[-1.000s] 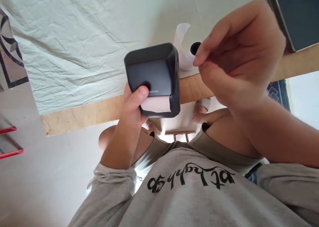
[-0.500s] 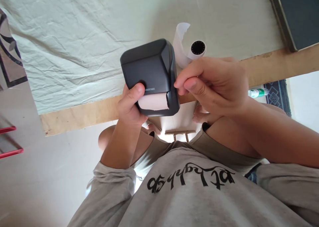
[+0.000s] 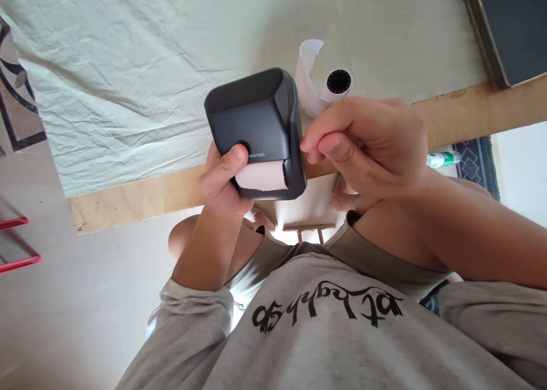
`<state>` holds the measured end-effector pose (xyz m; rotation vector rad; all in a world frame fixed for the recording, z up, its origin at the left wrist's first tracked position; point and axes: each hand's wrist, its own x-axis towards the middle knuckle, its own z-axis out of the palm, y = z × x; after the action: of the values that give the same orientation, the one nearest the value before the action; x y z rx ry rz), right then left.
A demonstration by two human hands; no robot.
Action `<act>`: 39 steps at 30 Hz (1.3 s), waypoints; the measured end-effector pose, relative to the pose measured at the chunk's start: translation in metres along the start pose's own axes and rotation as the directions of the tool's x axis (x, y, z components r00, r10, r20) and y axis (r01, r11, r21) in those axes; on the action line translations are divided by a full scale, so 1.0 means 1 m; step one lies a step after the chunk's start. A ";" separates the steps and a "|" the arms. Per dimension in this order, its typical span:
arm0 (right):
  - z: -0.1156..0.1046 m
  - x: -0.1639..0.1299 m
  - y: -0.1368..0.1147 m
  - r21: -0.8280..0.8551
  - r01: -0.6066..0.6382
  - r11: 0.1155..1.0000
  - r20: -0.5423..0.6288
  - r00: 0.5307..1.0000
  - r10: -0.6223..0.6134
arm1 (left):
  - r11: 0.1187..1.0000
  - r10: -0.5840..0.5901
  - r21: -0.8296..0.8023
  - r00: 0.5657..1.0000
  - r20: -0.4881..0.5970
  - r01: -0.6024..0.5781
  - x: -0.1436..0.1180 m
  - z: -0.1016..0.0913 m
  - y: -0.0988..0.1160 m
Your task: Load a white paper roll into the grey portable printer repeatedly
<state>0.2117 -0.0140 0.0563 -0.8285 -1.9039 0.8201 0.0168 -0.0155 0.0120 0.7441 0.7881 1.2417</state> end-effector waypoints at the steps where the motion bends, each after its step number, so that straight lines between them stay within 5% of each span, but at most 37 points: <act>1: 0.000 0.000 0.000 0.012 -0.010 1.000 0.003 1.000 0.010 | 1.000 0.005 0.000 1.000 -0.006 -0.005 0.000 0.000 0.000; 12: 0.004 -0.001 0.004 0.121 0.034 0.992 -0.041 0.999 -0.029 | 1.000 0.007 -0.010 1.000 -0.011 -0.008 0.000 0.007 0.003; 21: 0.002 -0.003 0.003 0.089 -0.113 0.990 -0.166 0.978 0.126 | 0.999 -0.008 0.034 1.000 0.016 0.007 -0.002 0.007 0.007; 27: 0.005 0.000 0.007 0.029 0.003 1.000 -0.270 0.963 0.005 | 0.995 -0.082 -0.047 0.996 0.022 0.083 0.004 0.009 0.009; 30: 0.004 0.001 0.006 0.053 -0.047 0.998 -0.249 0.967 0.058 | 0.990 -0.139 -0.011 0.990 0.005 0.139 0.006 0.010 0.011; 39: 0.005 0.001 0.012 0.020 0.052 0.998 -0.181 0.982 -0.048 | 0.992 -0.103 -0.077 0.995 0.007 0.103 0.004 0.013 0.011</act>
<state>0.2096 -0.0074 0.0457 -0.8090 -1.7442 0.7117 0.0226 -0.0108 0.0277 0.6350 0.7630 1.1715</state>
